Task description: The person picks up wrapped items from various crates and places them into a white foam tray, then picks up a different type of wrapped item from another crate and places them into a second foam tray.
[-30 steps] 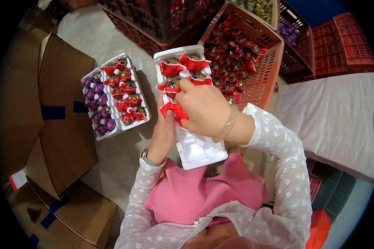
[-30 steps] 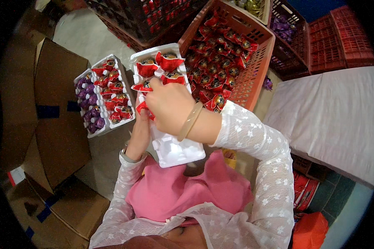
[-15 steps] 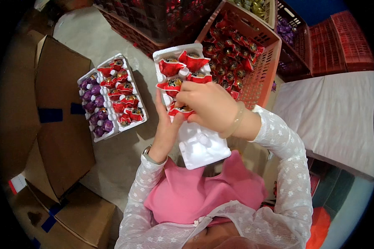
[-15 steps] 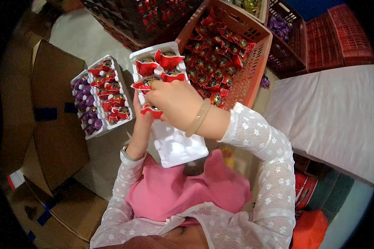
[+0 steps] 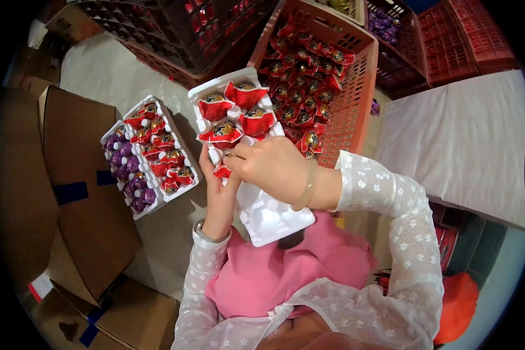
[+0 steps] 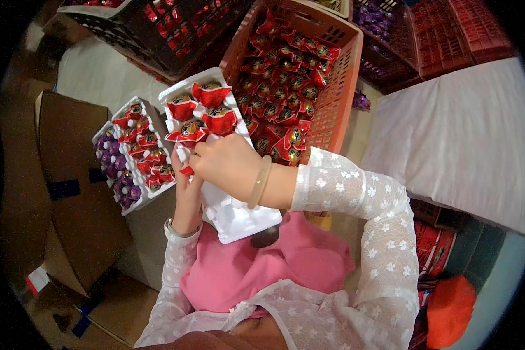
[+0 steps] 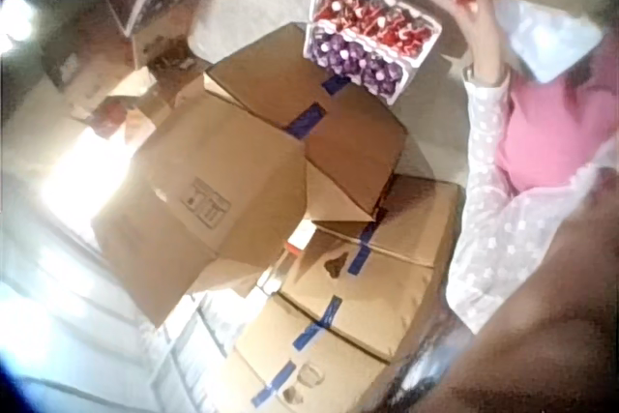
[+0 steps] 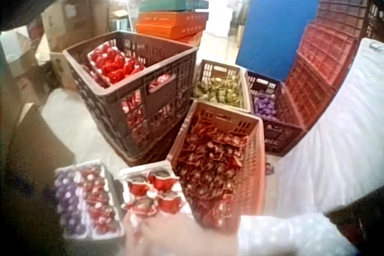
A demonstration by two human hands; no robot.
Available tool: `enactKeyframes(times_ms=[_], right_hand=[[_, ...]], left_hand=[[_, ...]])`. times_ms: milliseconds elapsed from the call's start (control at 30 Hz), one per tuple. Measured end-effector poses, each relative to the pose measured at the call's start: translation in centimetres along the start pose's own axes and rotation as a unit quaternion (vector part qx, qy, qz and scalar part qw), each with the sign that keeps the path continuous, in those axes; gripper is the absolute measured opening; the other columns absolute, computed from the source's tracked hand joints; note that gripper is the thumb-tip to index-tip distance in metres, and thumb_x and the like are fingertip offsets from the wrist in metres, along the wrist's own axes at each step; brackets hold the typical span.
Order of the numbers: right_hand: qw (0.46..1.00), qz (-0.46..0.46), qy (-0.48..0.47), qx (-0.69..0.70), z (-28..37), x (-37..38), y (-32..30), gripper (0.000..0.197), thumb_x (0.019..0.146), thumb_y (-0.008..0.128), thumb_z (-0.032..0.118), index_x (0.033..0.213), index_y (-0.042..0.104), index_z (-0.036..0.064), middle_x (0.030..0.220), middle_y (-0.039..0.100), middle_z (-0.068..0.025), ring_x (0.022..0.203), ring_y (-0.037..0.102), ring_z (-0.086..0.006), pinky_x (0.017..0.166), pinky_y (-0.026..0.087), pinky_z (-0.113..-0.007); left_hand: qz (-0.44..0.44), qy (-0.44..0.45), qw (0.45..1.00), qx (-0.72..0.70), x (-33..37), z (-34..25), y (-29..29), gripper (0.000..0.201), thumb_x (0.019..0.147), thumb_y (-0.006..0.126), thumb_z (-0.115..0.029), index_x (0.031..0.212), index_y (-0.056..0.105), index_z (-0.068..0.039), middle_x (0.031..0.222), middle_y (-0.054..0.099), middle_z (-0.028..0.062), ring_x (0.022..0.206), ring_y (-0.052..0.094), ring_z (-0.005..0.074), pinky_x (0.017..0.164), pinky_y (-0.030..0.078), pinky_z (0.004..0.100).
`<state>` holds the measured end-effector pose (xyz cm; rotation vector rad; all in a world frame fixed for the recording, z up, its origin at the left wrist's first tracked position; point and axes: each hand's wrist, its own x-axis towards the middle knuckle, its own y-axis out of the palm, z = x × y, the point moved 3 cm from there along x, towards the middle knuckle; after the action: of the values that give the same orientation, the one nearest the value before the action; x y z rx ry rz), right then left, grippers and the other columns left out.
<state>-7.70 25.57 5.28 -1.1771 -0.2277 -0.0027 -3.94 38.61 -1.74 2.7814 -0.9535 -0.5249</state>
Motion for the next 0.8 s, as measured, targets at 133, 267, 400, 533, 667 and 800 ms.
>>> enactKeyframes(times_ms=[133,267,400,533,667,800], right_hand=[[0.891,-0.017,0.190,0.412,-5.0,-0.7,-3.7,0.015,0.082,0.065,0.017,0.087,0.073,0.0054,0.075,0.069,-0.0088,0.067,0.068,-0.0159,0.060,0.051,-0.030],[0.850,-0.169,0.375,0.331,-17.0,-2.5,-2.8,0.023,0.091,0.053,0.017,0.100,0.068,0.0025,0.077,0.069,-0.0091,0.069,0.067,-0.0138,0.061,0.052,-0.027],[0.912,-0.010,0.410,0.020,-26.1,-3.6,4.9,0.032,0.081,0.060,0.017,0.110,0.066,0.0058,0.102,0.067,-0.0194,0.094,0.064,-0.0355,0.086,0.051,-0.043],[0.937,-0.084,0.335,-0.052,-28.2,-1.3,11.8,0.044,0.072,0.071,0.021,0.113,0.062,0.0071,0.116,0.059,-0.0182,0.109,0.055,-0.0367,0.092,0.047,-0.040],[0.938,-0.104,0.284,-0.170,-27.0,2.3,14.1,0.047,0.071,0.072,0.022,0.115,0.060,0.0092,0.122,0.055,-0.0150,0.114,0.051,-0.0355,0.093,0.046,-0.040],[0.926,-0.090,0.297,-0.214,-27.3,3.7,14.4,0.038,0.076,0.068,0.025,0.110,0.062,0.0099,0.122,0.056,-0.0125,0.114,0.050,-0.0344,0.092,0.047,-0.041]], left_hand=[[-0.014,-0.004,1.000,0.003,0.4,-0.1,-0.1,0.083,0.088,0.065,-0.017,0.148,0.008,-0.004,0.137,0.040,0.0152,0.123,0.045,0.0223,0.103,0.037,0.0348],[-0.027,-0.020,0.999,0.010,0.3,-0.1,-0.3,0.084,0.087,0.066,-0.017,0.147,0.009,-0.004,0.138,0.037,0.0151,0.124,0.044,0.0219,0.104,0.035,0.0346],[-0.022,-0.031,0.999,0.008,0.6,-0.5,0.1,0.084,0.087,0.066,-0.016,0.148,0.009,-0.004,0.138,0.038,0.0142,0.124,0.044,0.0212,0.104,0.035,0.0344],[-0.026,-0.051,0.998,0.010,0.3,-0.5,0.0,0.083,0.088,0.065,-0.014,0.148,0.009,-0.006,0.139,0.038,0.0130,0.124,0.044,0.0206,0.104,0.035,0.0340],[-0.027,-0.057,0.998,-0.015,-0.1,-0.5,-0.3,0.082,0.088,0.064,-0.013,0.148,0.008,-0.006,0.139,0.037,0.0131,0.123,0.044,0.0206,0.104,0.036,0.0341],[-0.012,-0.052,0.998,-0.013,0.1,-0.7,-0.2,0.082,0.088,0.063,-0.012,0.148,0.007,-0.005,0.139,0.036,0.0135,0.123,0.044,0.0201,0.103,0.037,0.0338]])
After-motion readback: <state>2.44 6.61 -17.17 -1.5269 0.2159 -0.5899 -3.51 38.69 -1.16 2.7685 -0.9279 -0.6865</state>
